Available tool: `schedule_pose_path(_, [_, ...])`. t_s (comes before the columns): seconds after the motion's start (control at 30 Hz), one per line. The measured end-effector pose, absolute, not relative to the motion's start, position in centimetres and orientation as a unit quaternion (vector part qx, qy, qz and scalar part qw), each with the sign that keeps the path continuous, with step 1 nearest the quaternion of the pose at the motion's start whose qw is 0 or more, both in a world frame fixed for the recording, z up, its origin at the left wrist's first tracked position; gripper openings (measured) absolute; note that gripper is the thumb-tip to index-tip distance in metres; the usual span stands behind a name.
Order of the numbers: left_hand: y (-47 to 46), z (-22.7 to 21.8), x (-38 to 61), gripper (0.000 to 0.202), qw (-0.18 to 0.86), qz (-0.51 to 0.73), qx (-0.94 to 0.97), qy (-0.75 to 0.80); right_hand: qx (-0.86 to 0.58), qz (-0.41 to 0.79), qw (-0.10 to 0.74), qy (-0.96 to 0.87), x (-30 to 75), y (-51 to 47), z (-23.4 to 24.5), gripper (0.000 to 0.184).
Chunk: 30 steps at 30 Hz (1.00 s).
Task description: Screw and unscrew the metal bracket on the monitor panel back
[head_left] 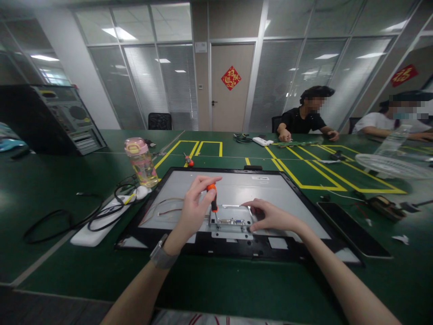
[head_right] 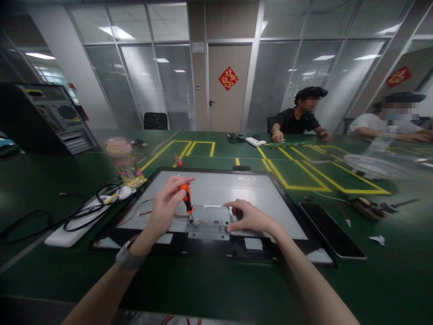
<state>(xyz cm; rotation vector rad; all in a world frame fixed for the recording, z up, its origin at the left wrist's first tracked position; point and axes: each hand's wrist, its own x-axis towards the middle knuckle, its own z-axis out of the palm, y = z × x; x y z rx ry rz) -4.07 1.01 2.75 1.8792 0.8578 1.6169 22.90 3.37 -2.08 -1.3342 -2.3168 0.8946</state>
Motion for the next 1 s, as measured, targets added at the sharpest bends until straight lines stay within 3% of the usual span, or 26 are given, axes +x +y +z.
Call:
schedule_pose_path(0.1, [1.00, 2.64, -3.94, 0.031, 0.259, 0.584, 0.704, 0.310, -0.467, 0.312, 0.159, -0.812, 22.89, 3.36, -2.05, 0.071])
schedule_pose_path(0.27, [0.99, 2.38, -3.75, 0.018, 0.126, 0.594, 0.717, 0.343, -0.459, 0.309, 0.164, -0.817, 23.01, 3.54, -2.26, 0.070])
schedule_pose_path(0.37, [0.91, 2.27, -3.70, 0.015, 0.101, 0.601, 0.717, 0.338, -0.458, 0.304, 0.161, -0.820, 23.07, 3.57, -2.30, 0.069])
schedule_pose_path(0.47, [0.88, 2.21, -3.67, 0.017, 0.151, 0.600, 0.714, 0.328, -0.462, 0.303, 0.155, -0.819, 23.11, 3.52, -2.26, 0.068])
schedule_pose_path(0.63, [0.92, 2.39, -3.61, 0.026, 0.340, 0.581, 0.673, 0.305, -0.462, 0.309, 0.158, -0.816, 23.12, 3.53, -2.31, 0.070])
schedule_pose_path(0.83, [1.06, 2.46, -3.57, 0.012, 0.267, 0.601, 0.684, 0.315, -0.460, 0.303, 0.161, -0.819, 23.11, 3.55, -2.29, 0.069])
schedule_pose_path(1.0, [1.01, 2.47, -3.56, 0.023, 0.309, 0.587, 0.680, 0.311, -0.459, 0.303, 0.163, -0.819, 23.10, 3.50, -2.26, 0.067])
